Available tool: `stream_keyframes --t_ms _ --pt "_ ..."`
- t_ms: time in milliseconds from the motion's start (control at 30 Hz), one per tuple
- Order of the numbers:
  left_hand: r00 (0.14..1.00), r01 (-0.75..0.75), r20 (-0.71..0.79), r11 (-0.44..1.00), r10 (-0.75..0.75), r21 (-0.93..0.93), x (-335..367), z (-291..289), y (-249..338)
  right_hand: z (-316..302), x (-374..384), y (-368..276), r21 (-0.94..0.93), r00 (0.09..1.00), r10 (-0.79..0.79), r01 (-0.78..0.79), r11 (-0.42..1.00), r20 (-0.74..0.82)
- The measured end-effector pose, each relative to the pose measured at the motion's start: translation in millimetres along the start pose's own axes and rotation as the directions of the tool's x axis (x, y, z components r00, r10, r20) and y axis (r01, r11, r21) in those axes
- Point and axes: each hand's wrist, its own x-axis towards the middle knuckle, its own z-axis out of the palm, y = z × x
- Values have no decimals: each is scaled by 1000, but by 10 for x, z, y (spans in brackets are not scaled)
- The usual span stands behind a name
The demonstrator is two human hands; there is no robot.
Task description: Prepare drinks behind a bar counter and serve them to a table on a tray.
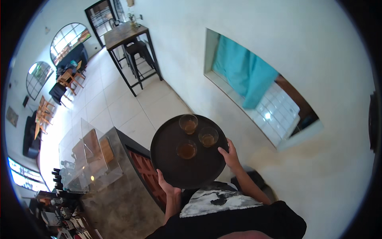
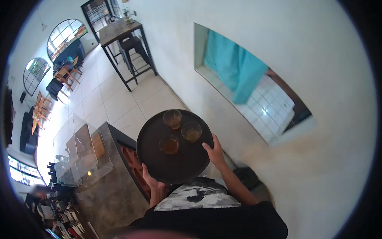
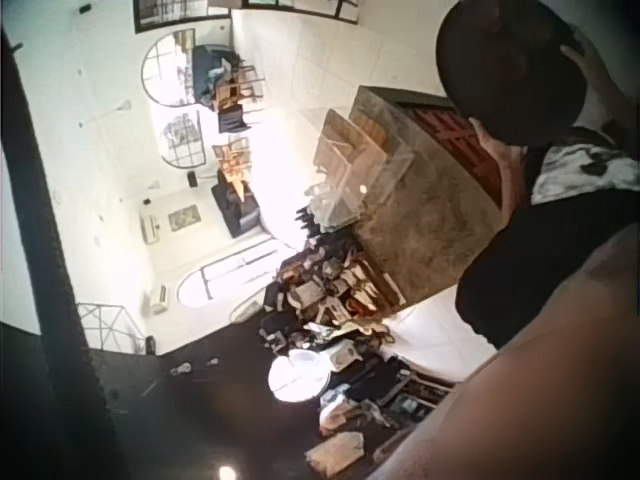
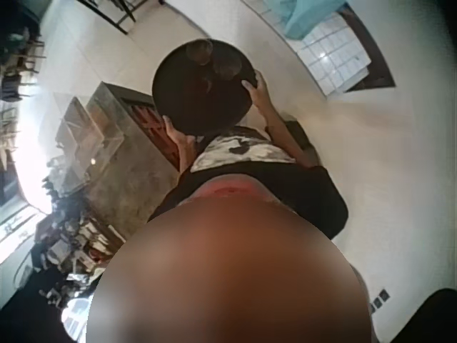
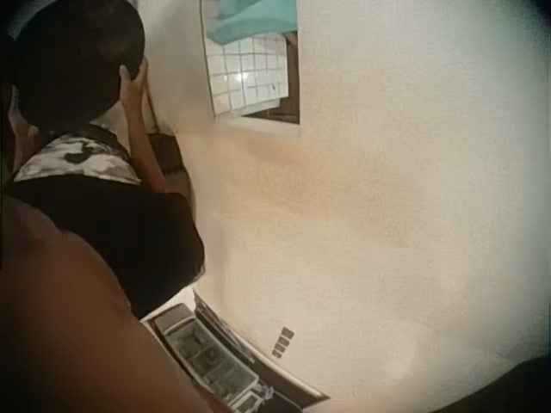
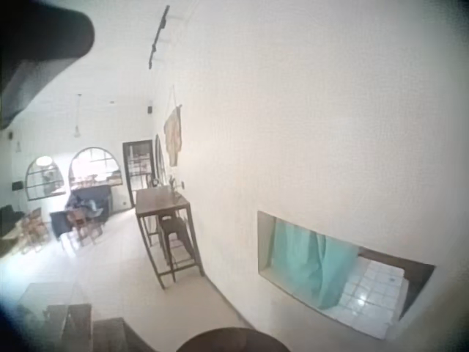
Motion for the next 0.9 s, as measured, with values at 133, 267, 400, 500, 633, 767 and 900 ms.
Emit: stream_keyframes --t_ms 133,267,400,500,633,767,900 --pt "995 -77 -59 997 75 -31 657 397 90 274 865 -39 -169 994 -105 110 980 36" --pt "973 -216 -74 976 217 25 1298 790 195 607 1792 -207 -86 988 -70 82 993 137" --pt "969 -242 -55 969 240 -44 2132 1022 339 1044 2755 -360 7 977 -9 7 1000 211" --pt "966 -259 0 963 260 -81 2852 1192 515 1441 3536 -325 -73 964 -117 138 988 238" --pt "928 -319 -201 948 312 -1 3711 1578 762 1947 4592 -372 -139 936 -156 208 968 314" --pt "924 -376 -121 921 363 -106 4607 1757 1058 2499 5535 -589 -18 904 -36 49 999 425" --pt "898 -438 -108 892 427 -109 5349 2029 1466 3096 6395 -729 -116 860 -70 149 982 505"
